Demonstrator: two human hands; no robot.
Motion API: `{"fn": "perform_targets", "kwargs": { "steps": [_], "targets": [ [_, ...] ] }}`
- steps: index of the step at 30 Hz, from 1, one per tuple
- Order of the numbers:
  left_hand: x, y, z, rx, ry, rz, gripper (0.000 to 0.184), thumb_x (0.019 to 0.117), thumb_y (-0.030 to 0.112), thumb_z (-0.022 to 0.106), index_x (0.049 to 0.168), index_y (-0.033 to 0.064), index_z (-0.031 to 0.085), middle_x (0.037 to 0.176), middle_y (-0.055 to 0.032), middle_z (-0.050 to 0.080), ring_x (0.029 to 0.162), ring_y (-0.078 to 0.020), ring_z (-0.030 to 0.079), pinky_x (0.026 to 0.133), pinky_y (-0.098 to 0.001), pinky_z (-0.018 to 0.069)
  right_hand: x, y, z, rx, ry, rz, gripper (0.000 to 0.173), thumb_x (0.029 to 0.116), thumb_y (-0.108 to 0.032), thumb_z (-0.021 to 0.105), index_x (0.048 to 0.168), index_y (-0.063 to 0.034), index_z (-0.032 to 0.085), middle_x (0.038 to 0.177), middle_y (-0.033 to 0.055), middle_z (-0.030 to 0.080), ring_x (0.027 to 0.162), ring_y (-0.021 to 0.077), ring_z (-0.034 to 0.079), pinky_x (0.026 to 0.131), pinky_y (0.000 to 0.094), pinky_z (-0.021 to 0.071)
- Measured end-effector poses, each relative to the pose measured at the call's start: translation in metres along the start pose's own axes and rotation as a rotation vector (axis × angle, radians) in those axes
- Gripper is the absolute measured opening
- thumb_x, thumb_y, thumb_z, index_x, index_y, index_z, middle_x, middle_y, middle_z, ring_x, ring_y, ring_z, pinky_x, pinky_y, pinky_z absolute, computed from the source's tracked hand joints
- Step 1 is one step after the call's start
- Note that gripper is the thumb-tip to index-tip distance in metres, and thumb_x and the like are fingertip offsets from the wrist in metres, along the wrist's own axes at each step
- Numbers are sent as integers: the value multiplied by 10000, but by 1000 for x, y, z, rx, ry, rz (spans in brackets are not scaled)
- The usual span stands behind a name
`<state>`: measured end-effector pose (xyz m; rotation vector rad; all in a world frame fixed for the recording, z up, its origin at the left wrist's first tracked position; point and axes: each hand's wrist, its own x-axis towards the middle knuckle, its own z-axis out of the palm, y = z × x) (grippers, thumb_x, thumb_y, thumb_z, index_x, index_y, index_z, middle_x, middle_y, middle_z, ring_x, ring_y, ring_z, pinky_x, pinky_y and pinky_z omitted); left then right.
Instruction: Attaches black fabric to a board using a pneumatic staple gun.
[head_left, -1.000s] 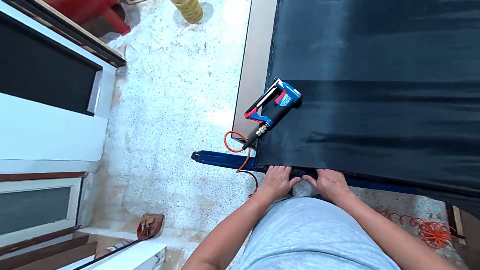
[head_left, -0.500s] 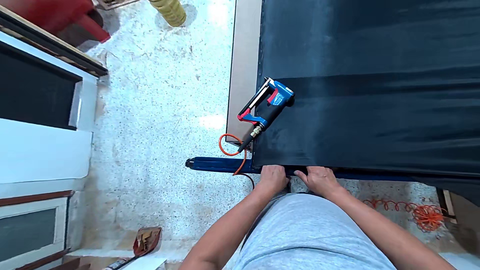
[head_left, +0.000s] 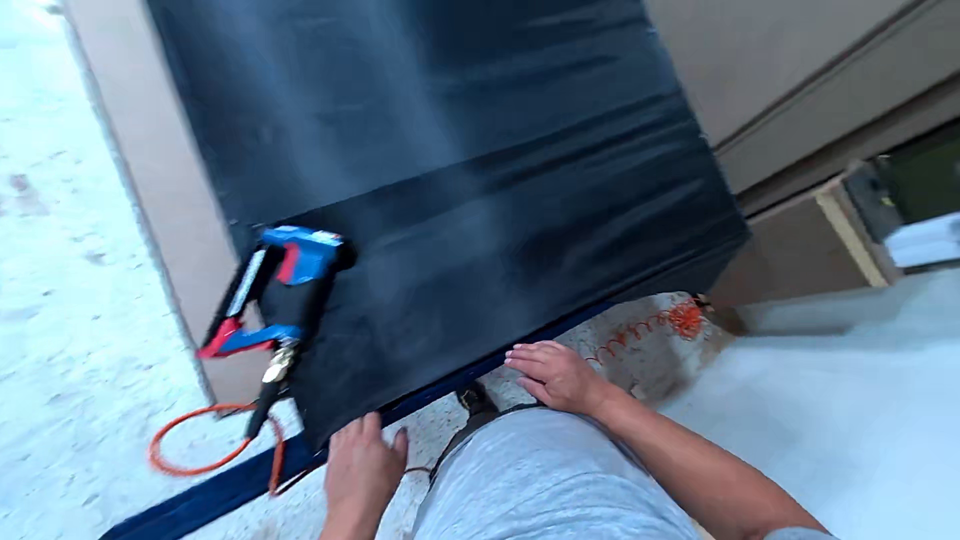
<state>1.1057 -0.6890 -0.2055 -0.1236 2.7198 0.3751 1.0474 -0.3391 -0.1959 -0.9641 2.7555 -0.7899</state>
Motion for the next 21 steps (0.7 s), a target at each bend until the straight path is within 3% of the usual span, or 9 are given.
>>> {"fn": "perform_targets", "kwargs": {
  "steps": [3, 7, 10, 14, 16, 18, 20, 21],
  "targets": [
    [-22, 18, 16, -116, 132, 287, 612, 977, 293, 583, 1453, -84, 508, 1473, -327, 509, 1403, -496, 467, 1183, -616, 352, -61, 49, -60, -10, 272, 361, 305, 1046, -297, 556, 1226, -151, 754, 1295, 1, 713, 1237, 139, 646, 1085, 391, 519],
    [-21, 89, 22, -231, 103, 476, 425, 995, 211, 602, 1339, -35, 646, 1416, -248, 602, 1340, -420, 568, 1123, -552, 457, -145, 138, -138, -57, 387, 962, 335, 1069, -313, 526, 1232, -104, 731, 1188, 105, 732, 1072, 259, 713, 948, 519, 572],
    [14, 167, 31, -277, 103, 597, 360, 1009, 220, 601, 1317, 56, 689, 1394, -134, 651, 1275, -294, 643, 1047, -487, 539, -186, 211, -181, -39, 537, 1244, 362, 1069, -354, 527, 1198, -80, 724, 1067, 164, 743, 1003, 354, 711, 900, 623, 539],
    [75, 305, 41, -280, 83, 773, 356, 1008, 285, 556, 1279, 124, 722, 1366, -42, 678, 1216, -211, 678, 982, -461, 583, -194, 311, -216, 203, 550, 1329, 542, 1050, -492, 517, 1309, -34, 646, 1152, 187, 727, 1044, 361, 710, 931, 619, 547],
    [96, 383, 44, -283, -36, 799, 336, 1020, 295, 574, 1282, 147, 724, 1381, -13, 669, 1245, -172, 657, 1033, -438, 560, -185, 353, -223, 383, 442, 1326, 611, 1030, -561, 521, 1198, 0, 698, 1046, 185, 746, 953, 342, 735, 899, 601, 576],
    [114, 456, 53, -265, -161, 831, 337, 1023, 302, 585, 1301, 161, 714, 1400, -2, 656, 1274, -153, 635, 1072, -420, 535, -173, 377, -233, 544, 347, 1309, 537, 1050, -503, 528, 1026, -8, 735, 864, 110, 761, 765, 241, 731, 778, 497, 598],
    [126, 517, 62, -230, -275, 875, 384, 1022, 312, 594, 1367, 162, 671, 1455, -8, 614, 1327, -155, 591, 1115, -422, 494, -164, 380, -248, 774, 377, 1272, 421, 1074, -392, 530, 1033, -18, 719, 811, 49, 741, 642, 133, 667, 627, 336, 560],
    [129, 540, 68, -227, -301, 900, 427, 1011, 307, 611, 1407, 151, 636, 1498, -23, 574, 1374, -162, 548, 1146, -422, 463, -163, 378, -252, 917, 427, 1233, 384, 1083, -359, 522, 1093, -20, 704, 858, 44, 755, 622, 99, 645, 566, 278, 512]
  ]
}}
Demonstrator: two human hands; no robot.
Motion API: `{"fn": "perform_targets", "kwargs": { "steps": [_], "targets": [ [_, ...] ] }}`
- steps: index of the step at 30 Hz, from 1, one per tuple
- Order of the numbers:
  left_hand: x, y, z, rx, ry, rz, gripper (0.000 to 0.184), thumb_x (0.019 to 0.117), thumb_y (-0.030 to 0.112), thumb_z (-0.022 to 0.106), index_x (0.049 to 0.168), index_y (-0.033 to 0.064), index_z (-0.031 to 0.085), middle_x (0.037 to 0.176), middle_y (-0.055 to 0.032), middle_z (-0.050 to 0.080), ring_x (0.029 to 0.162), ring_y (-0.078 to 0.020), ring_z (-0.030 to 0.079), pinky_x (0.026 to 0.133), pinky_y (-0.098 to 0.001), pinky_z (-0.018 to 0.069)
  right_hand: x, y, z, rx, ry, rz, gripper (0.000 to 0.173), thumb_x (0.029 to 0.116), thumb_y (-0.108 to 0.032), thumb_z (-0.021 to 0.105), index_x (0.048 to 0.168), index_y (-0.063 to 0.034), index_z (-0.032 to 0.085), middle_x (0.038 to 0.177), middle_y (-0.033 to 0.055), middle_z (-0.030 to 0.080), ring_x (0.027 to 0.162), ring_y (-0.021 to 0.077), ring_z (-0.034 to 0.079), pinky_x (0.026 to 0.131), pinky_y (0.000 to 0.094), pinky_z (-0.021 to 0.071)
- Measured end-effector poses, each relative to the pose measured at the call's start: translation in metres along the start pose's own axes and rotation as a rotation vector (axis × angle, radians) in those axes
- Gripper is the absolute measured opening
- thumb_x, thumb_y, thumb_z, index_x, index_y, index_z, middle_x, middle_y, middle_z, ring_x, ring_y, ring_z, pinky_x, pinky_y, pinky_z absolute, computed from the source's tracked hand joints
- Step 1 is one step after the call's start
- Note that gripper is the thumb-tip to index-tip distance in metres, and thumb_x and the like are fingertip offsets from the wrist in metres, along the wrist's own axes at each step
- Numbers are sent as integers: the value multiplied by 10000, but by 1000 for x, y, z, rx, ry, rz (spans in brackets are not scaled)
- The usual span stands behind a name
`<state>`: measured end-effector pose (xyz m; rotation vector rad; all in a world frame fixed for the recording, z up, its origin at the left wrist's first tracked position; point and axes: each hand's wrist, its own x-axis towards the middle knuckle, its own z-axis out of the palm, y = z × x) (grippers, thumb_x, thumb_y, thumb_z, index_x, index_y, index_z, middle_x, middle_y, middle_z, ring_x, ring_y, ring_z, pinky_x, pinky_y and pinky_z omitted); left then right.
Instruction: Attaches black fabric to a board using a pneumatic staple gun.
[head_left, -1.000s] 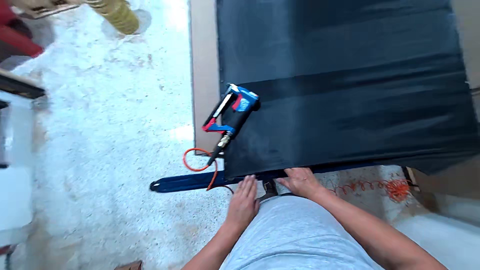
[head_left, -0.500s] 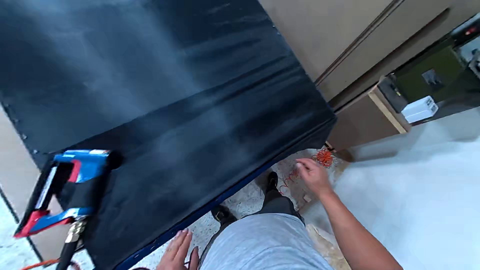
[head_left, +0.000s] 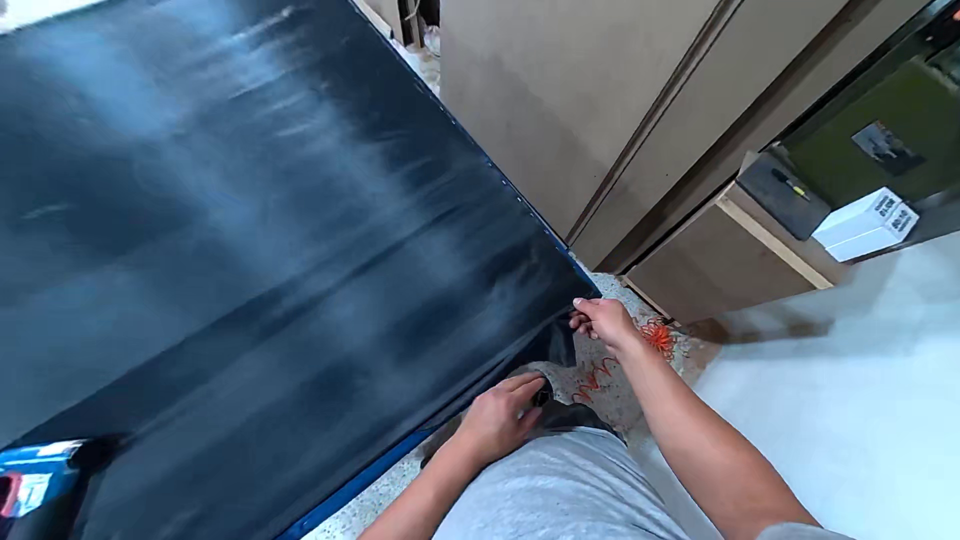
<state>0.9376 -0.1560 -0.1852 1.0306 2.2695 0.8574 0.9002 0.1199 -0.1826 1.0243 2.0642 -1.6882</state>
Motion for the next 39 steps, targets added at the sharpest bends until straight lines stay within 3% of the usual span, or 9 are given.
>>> {"fn": "perform_targets", "kwargs": {
  "steps": [4, 8, 11, 15, 22, 26, 29, 35, 39],
  "targets": [
    [53, 15, 17, 107, 46, -64, 738, 938, 287, 702, 1576, 73, 399, 1640, -114, 375, 1520, -243, 350, 1236, -460, 323, 1, -13, -7, 89, -152, 39, 363, 1080, -365, 524, 1218, -69, 684, 1057, 51, 780, 524, 68, 564, 467, 239, 419],
    [73, 30, 0, 224, -69, -365, 661, 1001, 396, 615, 1552, 77, 439, 1528, -128, 518, 1381, -279, 527, 1160, -473, 414, 1, -20, -29, -310, -182, -47, 356, 1072, -392, 532, 1129, -123, 757, 932, 44, 767, 528, 133, 583, 526, 345, 511],
    [80, 39, -23, 188, -149, -638, 596, 1023, 595, 483, 1351, 127, 651, 1244, -141, 704, 1142, -342, 682, 959, -587, 541, -16, -4, -38, -741, -47, -539, 315, 1059, -338, 508, 1121, -201, 785, 1003, -13, 772, 928, 152, 729, 838, 469, 597],
    [86, 25, -22, 143, -153, -775, 871, 947, 795, 381, 1360, 66, 619, 1293, -199, 662, 1229, -373, 629, 1022, -601, 498, -11, 30, -35, -1128, -42, -1010, 395, 1019, -308, 524, 1329, -125, 686, 1428, 48, 632, 1396, 258, 524, 1183, 543, 368],
    [64, 18, 0, 198, -147, -877, 853, 961, 766, 400, 1245, 4, 658, 1205, -218, 696, 1175, -385, 663, 976, -588, 527, -7, 9, 1, -1430, -268, -703, 694, 948, -454, 633, 1434, 26, 515, 1431, 243, 555, 1395, 384, 484, 1255, 561, 200],
    [38, 12, 21, 212, 214, -298, 541, 1012, 354, 615, 1472, 76, 556, 1424, -119, 621, 1279, -262, 625, 1060, -465, 514, -13, -10, 33, -1465, -206, -441, 609, 930, -240, 633, 1409, 104, 481, 1441, 330, 501, 1419, 473, 420, 1243, 624, 149],
    [56, 2, 27, 200, 176, 14, 551, 1007, 349, 636, 1487, 95, 544, 1582, -91, 479, 1472, -223, 444, 1170, -436, 430, -21, -8, 37, -1414, -145, -454, 591, 939, -229, 605, 1413, 105, 488, 1461, 315, 501, 1449, 452, 397, 1255, 604, 137],
    [92, 19, 11, 225, -46, -533, 858, 910, 776, 517, 1376, 60, 600, 1293, -157, 668, 1181, -325, 658, 972, -535, 546, -49, 8, 2, -1362, -244, -649, 590, 995, -163, 547, 1548, -2, 417, 1616, 194, 397, 1513, 332, 360, 1222, 568, 282],
    [70, 11, 0, 181, -58, -832, 875, 926, 807, 422, 1306, 49, 637, 1227, -201, 693, 1174, -385, 662, 953, -615, 534, -28, 22, 5, -1407, -229, -757, 620, 961, -102, 559, 1560, -34, 415, 1616, 170, 407, 1515, 312, 361, 1224, 580, 264]
  ]
}}
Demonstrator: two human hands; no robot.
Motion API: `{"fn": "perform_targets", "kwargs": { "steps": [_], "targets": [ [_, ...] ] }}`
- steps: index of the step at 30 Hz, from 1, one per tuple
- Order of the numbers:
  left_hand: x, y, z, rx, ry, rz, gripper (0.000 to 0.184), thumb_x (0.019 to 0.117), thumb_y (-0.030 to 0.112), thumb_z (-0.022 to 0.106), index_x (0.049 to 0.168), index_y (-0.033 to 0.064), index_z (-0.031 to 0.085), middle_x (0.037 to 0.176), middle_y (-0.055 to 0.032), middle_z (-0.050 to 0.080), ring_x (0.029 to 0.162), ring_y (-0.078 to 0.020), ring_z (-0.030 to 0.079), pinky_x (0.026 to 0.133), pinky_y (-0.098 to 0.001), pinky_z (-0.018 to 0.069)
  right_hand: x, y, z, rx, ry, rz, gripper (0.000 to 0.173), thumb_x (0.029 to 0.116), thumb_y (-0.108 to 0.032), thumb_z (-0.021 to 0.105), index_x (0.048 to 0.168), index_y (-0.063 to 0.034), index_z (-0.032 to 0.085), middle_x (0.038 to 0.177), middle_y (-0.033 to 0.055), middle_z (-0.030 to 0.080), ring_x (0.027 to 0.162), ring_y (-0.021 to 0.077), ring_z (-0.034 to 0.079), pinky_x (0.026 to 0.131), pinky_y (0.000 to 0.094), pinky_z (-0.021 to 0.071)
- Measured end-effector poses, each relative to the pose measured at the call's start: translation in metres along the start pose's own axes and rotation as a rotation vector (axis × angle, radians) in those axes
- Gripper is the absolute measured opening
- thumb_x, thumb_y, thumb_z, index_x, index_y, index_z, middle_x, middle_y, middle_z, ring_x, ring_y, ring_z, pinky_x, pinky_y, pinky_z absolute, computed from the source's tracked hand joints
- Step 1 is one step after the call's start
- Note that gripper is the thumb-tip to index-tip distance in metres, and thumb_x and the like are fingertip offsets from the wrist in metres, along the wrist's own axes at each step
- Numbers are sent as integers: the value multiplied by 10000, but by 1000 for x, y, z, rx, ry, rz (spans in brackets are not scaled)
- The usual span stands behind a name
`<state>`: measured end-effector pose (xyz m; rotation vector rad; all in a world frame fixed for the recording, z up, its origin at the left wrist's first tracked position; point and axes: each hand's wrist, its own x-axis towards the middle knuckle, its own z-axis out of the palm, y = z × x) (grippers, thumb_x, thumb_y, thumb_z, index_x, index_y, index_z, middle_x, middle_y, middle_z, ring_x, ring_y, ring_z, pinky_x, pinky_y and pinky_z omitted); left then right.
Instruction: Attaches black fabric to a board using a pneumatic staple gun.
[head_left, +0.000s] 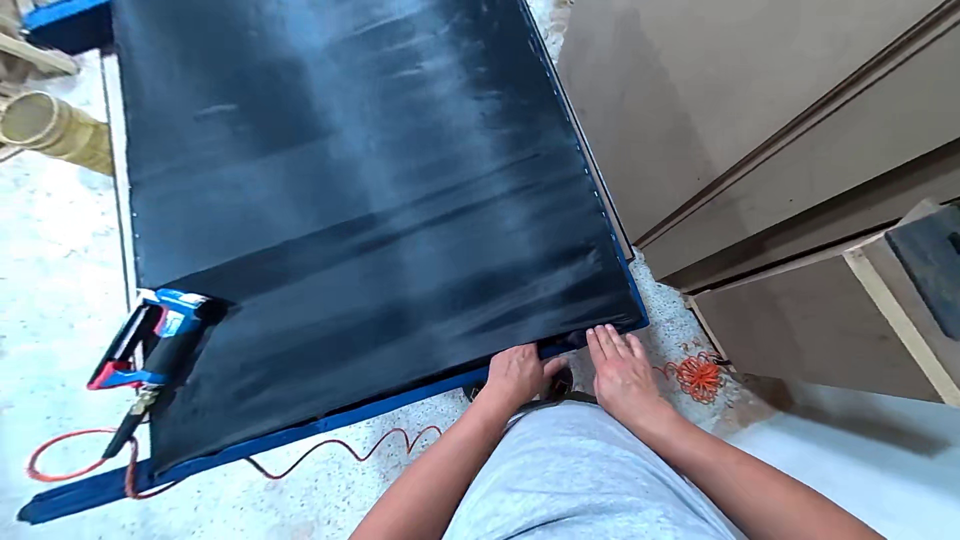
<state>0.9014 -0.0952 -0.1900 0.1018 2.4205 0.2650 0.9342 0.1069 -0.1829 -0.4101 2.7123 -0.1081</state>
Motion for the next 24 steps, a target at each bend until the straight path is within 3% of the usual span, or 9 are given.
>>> {"fn": "perform_targets", "kwargs": {
  "steps": [3, 4, 6, 9, 12, 15, 18, 21, 24],
  "targets": [
    [-36, -35, 12, -14, 109, 124, 663, 962, 540, 637, 1406, 54, 563, 1327, -154, 634, 1239, -319, 610, 1063, -514, 487, 23, -6, 0, -39, -31, 51, 529, 946, -79, 583, 1463, -8, 502, 1468, 210, 540, 1423, 366, 463, 1233, 631, 206],
    [-51, -47, 18, -29, 191, 181, 670, 966, 468, 661, 1477, 58, 522, 1427, -136, 594, 1329, -280, 564, 1144, -474, 432, 25, -10, -3, -42, -47, 77, 518, 944, -117, 589, 1443, 1, 515, 1446, 216, 555, 1413, 372, 471, 1236, 638, 183],
    [-77, -72, 27, -55, 321, 203, 620, 991, 389, 630, 1503, 59, 515, 1524, -118, 537, 1434, -242, 489, 1222, -453, 360, 15, -18, -9, -6, -17, 77, 611, 939, -231, 610, 1480, 20, 480, 1493, 230, 520, 1453, 375, 432, 1241, 653, 144],
    [-94, -110, 39, -56, 400, 21, 580, 1000, 365, 609, 1478, 43, 544, 1518, -138, 543, 1451, -263, 468, 1234, -499, 321, -2, -14, -14, 21, 19, 40, 787, 936, -343, 647, 1581, 1, 355, 1606, 210, 405, 1520, 338, 347, 1239, 676, 113],
    [-100, -143, 49, -63, 388, -188, 645, 1005, 423, 607, 1525, 60, 486, 1562, -142, 489, 1494, -273, 403, 1245, -527, 276, 14, -1, -9, -15, 6, 67, 751, 929, -267, 664, 1575, -14, 376, 1592, 221, 418, 1514, 366, 347, 1226, 715, 65],
    [-110, -174, 49, -109, 371, -349, 677, 1022, 493, 562, 1538, 67, 464, 1594, -138, 446, 1528, -270, 340, 1257, -540, 239, 17, -4, 3, -30, 96, 47, 700, 939, -287, 643, 1537, 6, 428, 1559, 229, 460, 1500, 367, 376, 1229, 712, 71],
    [-132, -213, 50, -155, 429, -471, 638, 1041, 532, 499, 1495, 86, 530, 1577, -109, 478, 1498, -251, 397, 1239, -520, 289, 1, -13, 19, 7, 265, -82, 664, 921, -299, 635, 1490, 14, 500, 1536, 226, 495, 1477, 371, 420, 1221, 719, 120],
    [-153, -257, 55, -145, 577, -511, 516, 1051, 427, 530, 1384, 45, 625, 1474, -147, 577, 1385, -299, 535, 1179, -534, 384, 8, -15, 16, -33, 206, -87, 655, 921, -251, 647, 1489, 36, 488, 1502, 275, 507, 1456, 431, 426, 1190, 768, 99],
    [-155, -302, 48, -45, 718, -433, 387, 1015, 273, 598, 1305, 28, 674, 1329, -181, 664, 1270, -339, 620, 1114, -539, 453, 38, -27, 7, -111, 127, 40, 412, 908, -232, 689, 1231, 22, 664, 1242, 256, 664, 1288, 446, 570, 1168, 779, 121]
  ]
}}
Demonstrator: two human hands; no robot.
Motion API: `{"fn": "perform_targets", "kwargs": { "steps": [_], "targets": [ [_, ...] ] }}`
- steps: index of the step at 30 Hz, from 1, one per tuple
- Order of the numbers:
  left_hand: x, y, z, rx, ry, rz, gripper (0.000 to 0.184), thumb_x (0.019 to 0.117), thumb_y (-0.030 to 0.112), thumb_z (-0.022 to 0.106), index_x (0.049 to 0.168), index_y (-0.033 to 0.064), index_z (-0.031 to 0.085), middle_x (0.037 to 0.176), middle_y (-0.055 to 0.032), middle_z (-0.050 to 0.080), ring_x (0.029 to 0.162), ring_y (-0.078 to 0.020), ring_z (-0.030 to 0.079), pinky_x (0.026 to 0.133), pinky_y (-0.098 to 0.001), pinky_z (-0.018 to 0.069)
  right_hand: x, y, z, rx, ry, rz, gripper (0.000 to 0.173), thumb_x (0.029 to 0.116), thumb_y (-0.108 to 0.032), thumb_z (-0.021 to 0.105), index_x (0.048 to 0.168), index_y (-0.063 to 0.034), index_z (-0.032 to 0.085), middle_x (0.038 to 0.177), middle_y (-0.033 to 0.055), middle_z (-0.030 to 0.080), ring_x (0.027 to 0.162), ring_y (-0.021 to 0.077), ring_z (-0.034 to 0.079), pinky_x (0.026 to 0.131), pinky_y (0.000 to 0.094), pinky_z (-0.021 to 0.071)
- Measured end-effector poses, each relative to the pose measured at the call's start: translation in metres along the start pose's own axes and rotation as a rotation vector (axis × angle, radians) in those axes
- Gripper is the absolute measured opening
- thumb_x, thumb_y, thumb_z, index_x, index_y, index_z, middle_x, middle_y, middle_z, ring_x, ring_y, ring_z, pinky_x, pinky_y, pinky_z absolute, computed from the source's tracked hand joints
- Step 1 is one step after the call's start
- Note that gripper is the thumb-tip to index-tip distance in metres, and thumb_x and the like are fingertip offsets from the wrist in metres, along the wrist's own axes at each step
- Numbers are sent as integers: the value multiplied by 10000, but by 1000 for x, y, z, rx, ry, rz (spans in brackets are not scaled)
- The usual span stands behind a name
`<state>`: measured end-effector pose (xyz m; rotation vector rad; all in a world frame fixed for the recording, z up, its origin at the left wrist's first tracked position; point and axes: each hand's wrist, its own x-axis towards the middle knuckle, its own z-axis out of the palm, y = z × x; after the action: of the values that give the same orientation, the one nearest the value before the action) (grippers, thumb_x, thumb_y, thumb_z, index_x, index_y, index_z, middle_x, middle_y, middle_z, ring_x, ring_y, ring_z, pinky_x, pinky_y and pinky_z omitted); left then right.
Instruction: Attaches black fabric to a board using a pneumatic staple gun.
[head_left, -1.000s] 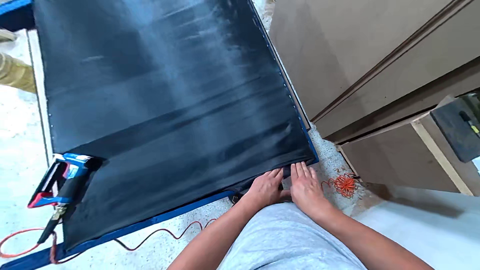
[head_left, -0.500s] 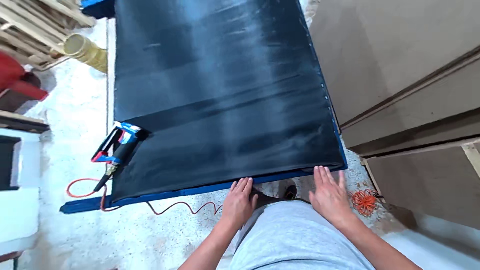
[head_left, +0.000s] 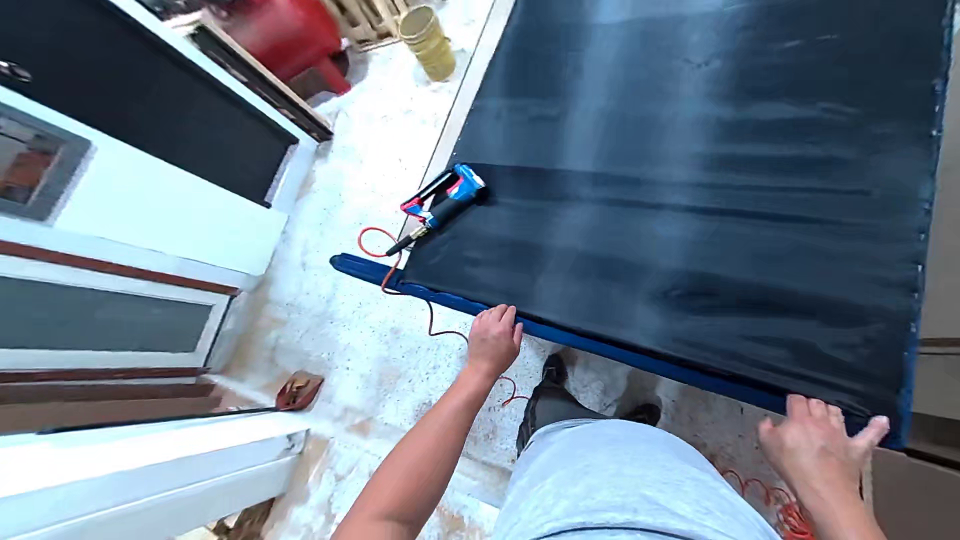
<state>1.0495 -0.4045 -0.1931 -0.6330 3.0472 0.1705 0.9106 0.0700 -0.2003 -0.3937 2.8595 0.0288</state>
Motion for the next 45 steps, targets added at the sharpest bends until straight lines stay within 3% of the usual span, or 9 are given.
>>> {"fn": "perform_targets", "kwargs": {
  "steps": [5, 10, 14, 20, 23, 25, 28, 36, 45],
  "targets": [
    [42, -32, 1, -27, 30, 355, 350, 945, 326, 694, 1153, 45, 712, 1213, -161, 692, 1204, -326, 642, 1076, -518, 488, 4, -61, -10, 4, -14, 37, 384, 903, -253, 687, 1163, 29, 676, 1197, 256, 673, 1260, 446, 585, 1174, 760, 151],
    [72, -32, 2, -19, 22, 712, 153, 960, 181, 667, 956, 30, 686, 993, -153, 696, 1033, -333, 679, 884, -496, 557, -21, -198, -5, 110, 71, -214, 601, 966, -276, 597, 1517, -53, 501, 1528, 179, 522, 1450, 336, 462, 1223, 699, 165],
    [72, -51, -3, -32, 65, 856, 142, 965, 33, 568, 873, 22, 677, 883, -134, 692, 909, -311, 694, 760, -449, 575, 0, -295, -5, 235, 271, -416, 309, 988, -248, 625, 1253, -119, 719, 1202, 73, 735, 1154, 248, 689, 1108, 527, 471],
    [65, -65, -7, 2, 60, 1005, 199, 974, 72, 552, 836, 16, 683, 864, -131, 671, 872, -305, 671, 690, -431, 543, 42, -350, 3, 177, 393, -611, 100, 968, -122, 615, 993, -68, 695, 1005, 114, 716, 992, 297, 697, 920, 476, 552],
    [61, -68, 1, -17, 90, 1002, 179, 978, 77, 545, 895, 11, 689, 926, -134, 683, 914, -304, 677, 738, -437, 558, 45, -342, 4, 143, 479, -709, 148, 972, -88, 590, 851, -52, 667, 845, 115, 691, 846, 296, 696, 830, 460, 569],
    [59, -67, 4, -57, 105, 935, 183, 992, 88, 547, 1027, 14, 710, 1029, -135, 703, 995, -305, 685, 831, -449, 571, 43, -333, 1, 139, 486, -768, 161, 982, -96, 584, 873, -50, 693, 851, 113, 700, 855, 293, 699, 848, 459, 569],
    [62, -89, 0, -40, 166, 751, 117, 972, 57, 574, 968, 38, 690, 983, -128, 698, 973, -301, 687, 814, -443, 568, 40, -334, -5, 169, 452, -835, 150, 987, -103, 579, 943, -50, 713, 906, 119, 714, 903, 304, 705, 874, 473, 569],
    [67, -261, -25, 201, 61, 311, 109, 950, 60, 629, 958, -35, 681, 1001, -223, 692, 982, -412, 685, 814, -561, 563, 48, -331, -6, 210, 470, -890, 187, 984, -148, 583, 896, -65, 725, 903, 105, 724, 910, 288, 711, 863, 464, 563],
    [73, -328, -36, 233, -55, 474, 150, 966, 34, 586, 876, -24, 690, 901, -187, 697, 921, -376, 704, 770, -520, 589, 55, -362, 3, 202, 396, -853, 197, 986, -154, 559, 936, -44, 715, 981, 128, 729, 966, 312, 709, 904, 486, 557]
  ]
}}
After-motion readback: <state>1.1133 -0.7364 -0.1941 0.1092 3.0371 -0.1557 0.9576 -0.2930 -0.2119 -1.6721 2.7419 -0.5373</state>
